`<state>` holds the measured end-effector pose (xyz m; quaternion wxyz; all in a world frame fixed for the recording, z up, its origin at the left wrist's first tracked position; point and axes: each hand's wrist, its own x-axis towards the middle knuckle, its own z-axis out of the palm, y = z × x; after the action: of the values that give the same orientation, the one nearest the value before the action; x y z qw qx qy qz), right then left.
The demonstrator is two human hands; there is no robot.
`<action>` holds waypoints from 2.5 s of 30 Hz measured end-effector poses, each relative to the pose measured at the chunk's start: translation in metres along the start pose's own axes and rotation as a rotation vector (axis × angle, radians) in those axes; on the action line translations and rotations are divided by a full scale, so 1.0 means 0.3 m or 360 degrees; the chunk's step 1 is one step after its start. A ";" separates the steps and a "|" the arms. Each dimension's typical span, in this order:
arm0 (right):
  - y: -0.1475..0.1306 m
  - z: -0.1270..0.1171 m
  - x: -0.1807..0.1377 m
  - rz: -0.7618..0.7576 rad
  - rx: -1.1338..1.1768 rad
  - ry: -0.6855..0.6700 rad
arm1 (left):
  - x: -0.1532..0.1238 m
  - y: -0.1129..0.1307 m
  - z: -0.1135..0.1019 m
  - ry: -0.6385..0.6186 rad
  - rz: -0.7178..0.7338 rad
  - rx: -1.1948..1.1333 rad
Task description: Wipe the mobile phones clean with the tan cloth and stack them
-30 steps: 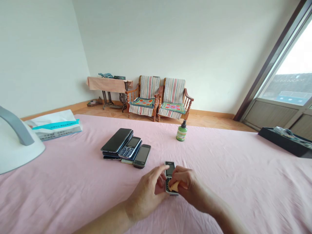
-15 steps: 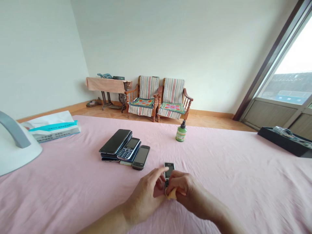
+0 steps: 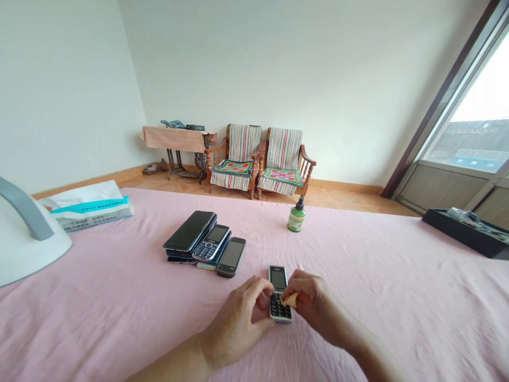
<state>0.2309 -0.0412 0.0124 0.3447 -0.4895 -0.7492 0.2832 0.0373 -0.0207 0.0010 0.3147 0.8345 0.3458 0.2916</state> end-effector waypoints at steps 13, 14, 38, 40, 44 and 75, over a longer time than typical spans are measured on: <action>0.001 0.030 0.028 -0.0117 -0.0053 -0.0029 | -0.039 -0.007 0.038 0.0126 0.0618 0.0923; 0.004 0.026 0.029 -0.0116 -0.0056 -0.0042 | -0.039 -0.006 0.036 0.0125 0.0607 0.0907; 0.043 0.066 0.095 -0.0063 -0.0197 0.0166 | -0.038 -0.018 0.044 0.0074 0.0413 0.0629; 0.045 0.060 0.095 -0.0048 -0.0216 0.0144 | -0.036 -0.016 0.041 0.0075 0.0401 0.0611; 0.049 0.037 0.097 -0.0057 -0.0227 -0.0017 | -0.036 -0.012 0.040 0.0085 0.0406 0.0608; 0.101 0.074 0.194 0.0024 -0.0361 0.0315 | -0.018 -0.059 0.068 0.0205 0.0471 0.0573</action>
<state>0.2131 0.0219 -0.0101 0.3573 -0.5564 -0.7351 0.1497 0.0416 -0.0213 -0.0262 0.0918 0.8984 0.2855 0.3208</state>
